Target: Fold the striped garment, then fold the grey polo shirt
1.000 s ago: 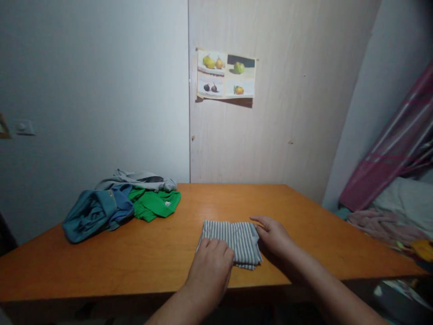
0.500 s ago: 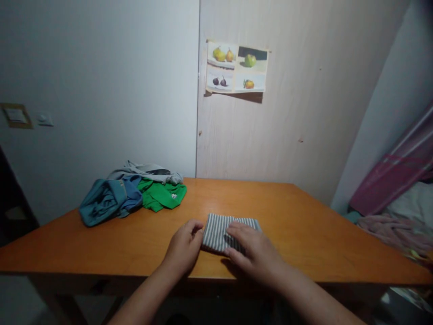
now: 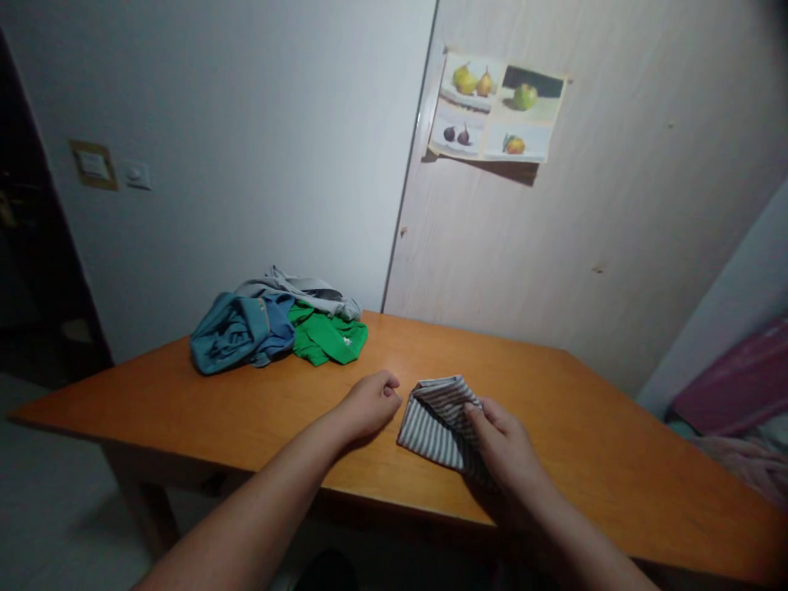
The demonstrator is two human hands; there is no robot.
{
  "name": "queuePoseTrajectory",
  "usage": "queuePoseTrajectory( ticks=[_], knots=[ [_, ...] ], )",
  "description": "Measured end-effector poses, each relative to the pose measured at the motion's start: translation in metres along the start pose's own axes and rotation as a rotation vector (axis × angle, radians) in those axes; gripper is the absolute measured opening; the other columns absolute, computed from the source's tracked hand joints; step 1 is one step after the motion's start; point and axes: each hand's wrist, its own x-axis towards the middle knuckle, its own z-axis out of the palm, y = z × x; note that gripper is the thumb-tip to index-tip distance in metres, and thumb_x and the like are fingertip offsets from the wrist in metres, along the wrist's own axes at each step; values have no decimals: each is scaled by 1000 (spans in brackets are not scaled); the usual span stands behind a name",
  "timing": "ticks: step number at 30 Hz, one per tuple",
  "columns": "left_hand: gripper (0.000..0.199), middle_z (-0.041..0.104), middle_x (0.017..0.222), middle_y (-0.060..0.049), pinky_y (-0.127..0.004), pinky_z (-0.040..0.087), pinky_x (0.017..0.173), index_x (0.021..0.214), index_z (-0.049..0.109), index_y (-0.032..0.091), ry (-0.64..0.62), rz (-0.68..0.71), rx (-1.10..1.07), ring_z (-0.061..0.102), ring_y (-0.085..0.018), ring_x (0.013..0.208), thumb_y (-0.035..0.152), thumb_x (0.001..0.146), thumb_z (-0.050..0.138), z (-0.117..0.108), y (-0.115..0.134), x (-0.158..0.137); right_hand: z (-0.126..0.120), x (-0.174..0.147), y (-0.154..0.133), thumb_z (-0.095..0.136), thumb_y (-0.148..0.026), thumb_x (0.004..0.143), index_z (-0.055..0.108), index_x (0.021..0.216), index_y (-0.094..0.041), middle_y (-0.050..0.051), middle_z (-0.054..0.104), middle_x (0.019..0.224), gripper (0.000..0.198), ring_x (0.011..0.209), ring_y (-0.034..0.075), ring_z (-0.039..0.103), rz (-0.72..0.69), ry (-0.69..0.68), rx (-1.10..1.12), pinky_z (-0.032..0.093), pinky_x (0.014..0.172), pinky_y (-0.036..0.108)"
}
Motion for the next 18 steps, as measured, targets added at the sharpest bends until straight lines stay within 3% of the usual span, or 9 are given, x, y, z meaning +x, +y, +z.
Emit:
queuePoseTrajectory(
  ticks=[3, 6, 9, 13, 18],
  knots=[
    [40, 66, 94, -5, -20, 40, 59, 109, 64, 15, -98, -18, -40, 58, -14, 75, 23, 70, 67, 5, 2, 17, -1, 6, 2, 53, -56, 90, 70, 92, -16, 7, 71, 84, 43, 83, 25, 64, 42, -57, 110, 48, 71, 30],
    [51, 68, 108, -8, -21, 44, 65, 118, 64, 15, -199, 49, 39, 62, -17, 86, 25, 68, 69, 11, 4, 34, -5, 13, -1, 52, -56, 91, 69, 96, -16, 7, 72, 87, 44, 84, 24, 64, 52, -70, 145, 49, 72, 31],
    [35, 72, 93, -5, -23, 44, 64, 102, 71, 14, -273, 132, 144, 63, -17, 79, 22, 69, 64, 16, 4, 52, -8, 15, -7, 50, -55, 93, 69, 96, -17, 7, 73, 88, 43, 86, 25, 66, -23, -66, 20, 50, 75, 32],
    [14, 67, 71, -3, -26, 40, 61, 75, 72, 13, -232, 158, 240, 56, -17, 67, 18, 69, 60, 22, -1, 69, -7, 1, -15, 47, -43, 97, 69, 114, -24, 7, 75, 105, 34, 97, 24, 69, -179, -169, -234, 53, 85, 35],
    [14, 67, 73, -2, -25, 37, 62, 74, 71, 17, -183, 190, 321, 55, -16, 69, 16, 72, 57, 21, -7, 71, 0, -20, -17, 53, -17, 86, 61, 137, -25, 8, 62, 139, 52, 133, 26, 54, -367, -242, -554, 43, 111, 46]
  ],
)
